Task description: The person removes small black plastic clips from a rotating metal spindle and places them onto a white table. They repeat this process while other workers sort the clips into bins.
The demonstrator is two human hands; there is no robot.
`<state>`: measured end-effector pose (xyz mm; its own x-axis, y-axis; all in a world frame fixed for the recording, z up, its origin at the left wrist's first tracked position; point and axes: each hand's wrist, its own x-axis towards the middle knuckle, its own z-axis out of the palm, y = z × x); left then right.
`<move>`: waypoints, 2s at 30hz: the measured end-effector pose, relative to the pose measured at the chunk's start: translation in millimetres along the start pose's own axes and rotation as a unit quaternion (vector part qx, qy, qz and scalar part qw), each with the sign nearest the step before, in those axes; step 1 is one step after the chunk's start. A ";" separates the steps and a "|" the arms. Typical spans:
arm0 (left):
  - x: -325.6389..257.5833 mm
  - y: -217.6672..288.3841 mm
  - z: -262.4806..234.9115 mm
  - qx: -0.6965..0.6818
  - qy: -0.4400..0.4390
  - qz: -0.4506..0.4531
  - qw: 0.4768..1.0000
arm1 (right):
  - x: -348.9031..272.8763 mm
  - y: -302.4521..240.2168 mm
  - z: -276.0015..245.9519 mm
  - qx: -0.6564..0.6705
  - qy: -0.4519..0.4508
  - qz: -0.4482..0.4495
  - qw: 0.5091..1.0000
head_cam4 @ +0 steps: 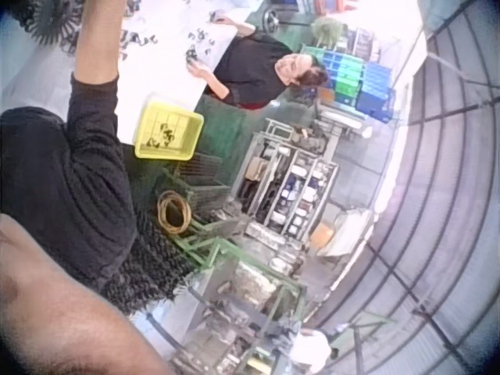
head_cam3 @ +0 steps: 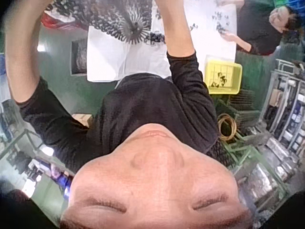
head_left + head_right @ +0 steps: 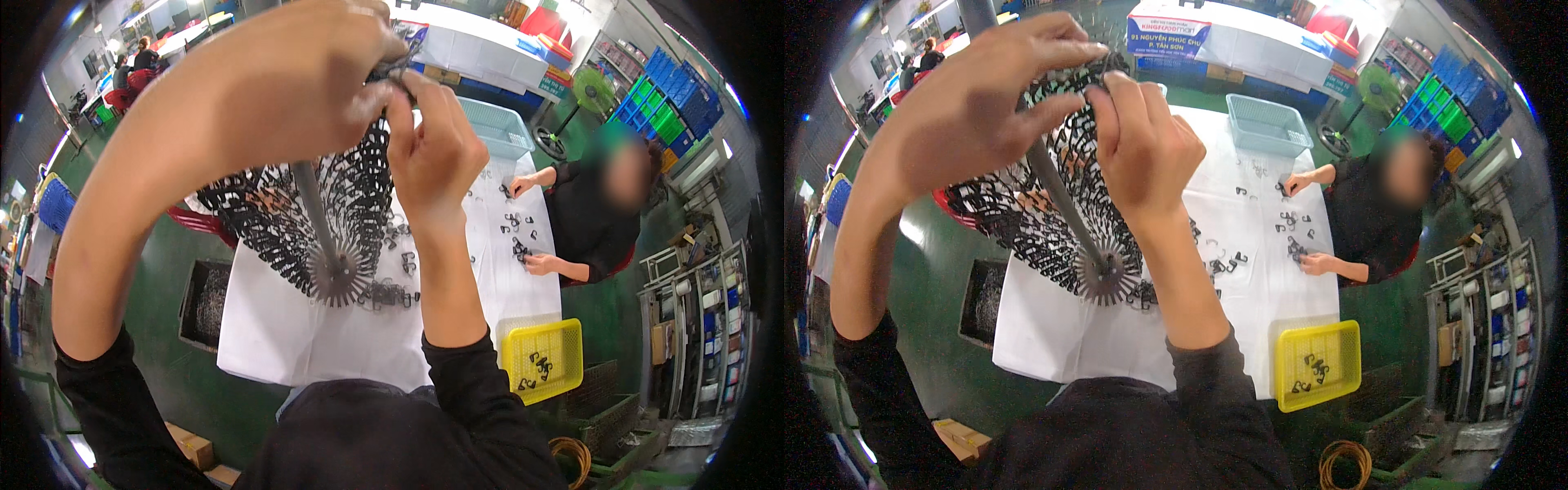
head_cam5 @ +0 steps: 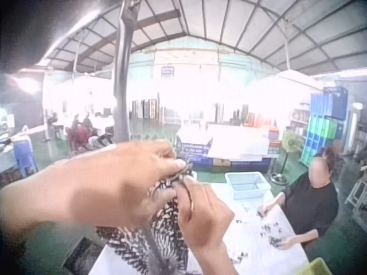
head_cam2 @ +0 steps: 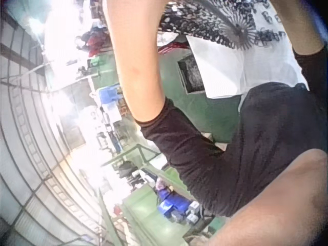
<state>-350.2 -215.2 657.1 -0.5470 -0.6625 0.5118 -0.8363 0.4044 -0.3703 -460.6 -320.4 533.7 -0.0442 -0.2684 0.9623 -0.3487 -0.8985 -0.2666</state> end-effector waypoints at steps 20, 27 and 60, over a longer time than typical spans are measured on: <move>-9.9 19.9 -11.6 -0.083 -0.025 -0.034 0.996 | -25.5 187.6 -35.3 0.253 -0.162 0.318 0.899; -17.7 -8.1 2.1 -0.148 0.003 0.014 0.989 | -97.3 243.7 -33.9 -0.191 -0.323 0.147 0.915; -11.5 7.5 1.0 -0.104 -0.041 -0.050 0.993 | -13.3 133.7 -58.8 0.270 -0.150 0.343 0.887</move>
<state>-350.1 -205.2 647.8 -0.4633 -0.7511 0.4704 -0.8806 0.4500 -0.1488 -561.7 -416.5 488.4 0.2070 -0.8237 0.5279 0.1662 -0.5021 -0.8487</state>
